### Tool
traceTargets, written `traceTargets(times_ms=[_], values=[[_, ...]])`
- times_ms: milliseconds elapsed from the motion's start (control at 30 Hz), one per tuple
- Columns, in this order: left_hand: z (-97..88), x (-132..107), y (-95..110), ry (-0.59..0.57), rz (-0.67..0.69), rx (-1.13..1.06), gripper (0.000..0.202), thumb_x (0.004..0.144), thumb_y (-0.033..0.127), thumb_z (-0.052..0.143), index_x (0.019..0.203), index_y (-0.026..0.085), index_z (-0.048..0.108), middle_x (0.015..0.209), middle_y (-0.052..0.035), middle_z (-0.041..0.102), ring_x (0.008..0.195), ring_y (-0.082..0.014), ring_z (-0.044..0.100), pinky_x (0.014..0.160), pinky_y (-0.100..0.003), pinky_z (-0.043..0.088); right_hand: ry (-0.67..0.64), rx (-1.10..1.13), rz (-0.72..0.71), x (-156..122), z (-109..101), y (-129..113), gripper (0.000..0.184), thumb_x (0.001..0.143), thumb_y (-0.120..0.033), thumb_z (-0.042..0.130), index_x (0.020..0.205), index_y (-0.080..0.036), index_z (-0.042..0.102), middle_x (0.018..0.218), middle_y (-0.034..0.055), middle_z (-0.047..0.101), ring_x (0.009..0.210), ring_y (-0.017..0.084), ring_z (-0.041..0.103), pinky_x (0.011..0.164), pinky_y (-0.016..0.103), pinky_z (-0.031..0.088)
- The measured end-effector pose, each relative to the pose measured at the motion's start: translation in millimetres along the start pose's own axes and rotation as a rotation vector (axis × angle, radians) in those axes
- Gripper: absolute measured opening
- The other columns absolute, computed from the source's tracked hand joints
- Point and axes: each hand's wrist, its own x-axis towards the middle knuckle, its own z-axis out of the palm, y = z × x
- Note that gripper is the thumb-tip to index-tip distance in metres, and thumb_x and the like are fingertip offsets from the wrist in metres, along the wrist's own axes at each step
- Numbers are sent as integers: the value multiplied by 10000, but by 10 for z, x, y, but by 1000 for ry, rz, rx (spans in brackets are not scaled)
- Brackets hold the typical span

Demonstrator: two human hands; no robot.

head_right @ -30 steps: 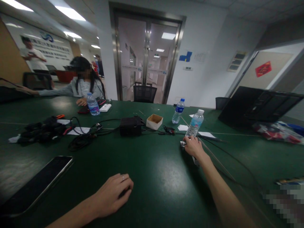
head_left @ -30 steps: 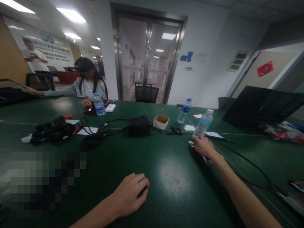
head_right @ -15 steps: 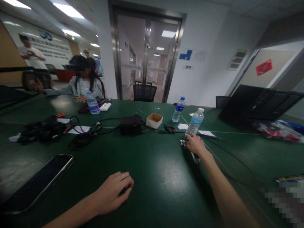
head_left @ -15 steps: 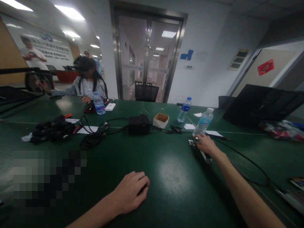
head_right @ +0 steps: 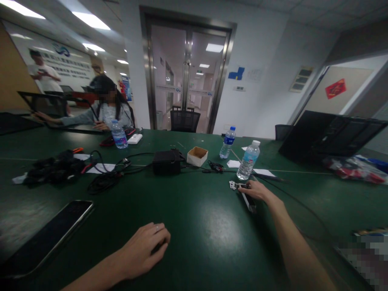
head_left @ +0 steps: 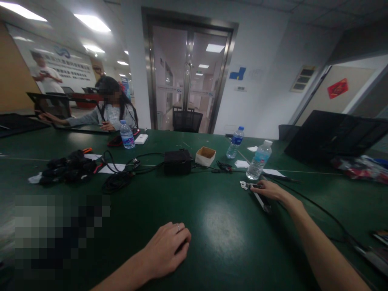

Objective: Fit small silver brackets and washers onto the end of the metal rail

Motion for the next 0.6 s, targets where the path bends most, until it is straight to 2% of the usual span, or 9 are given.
traceTargets(times_ms=[233,600], values=[[-8,6,20,-17,-12,22,137,888,141,461,947,171,582,943,-54,608,824,-191,548,706,-296,432,35,57,11,1,8,15,632,771,-628,587,1128,-109,642,1122,158,669,1001,297,639,788,320,487],[14,-8,-12,6,11,-9,124,896,150,461,947,178,571,931,-42,594,807,-184,540,699,-293,412,56,93,37,-30,-8,-13,666,719,-667,613,1094,-116,624,1108,173,667,988,312,636,774,348,496]])
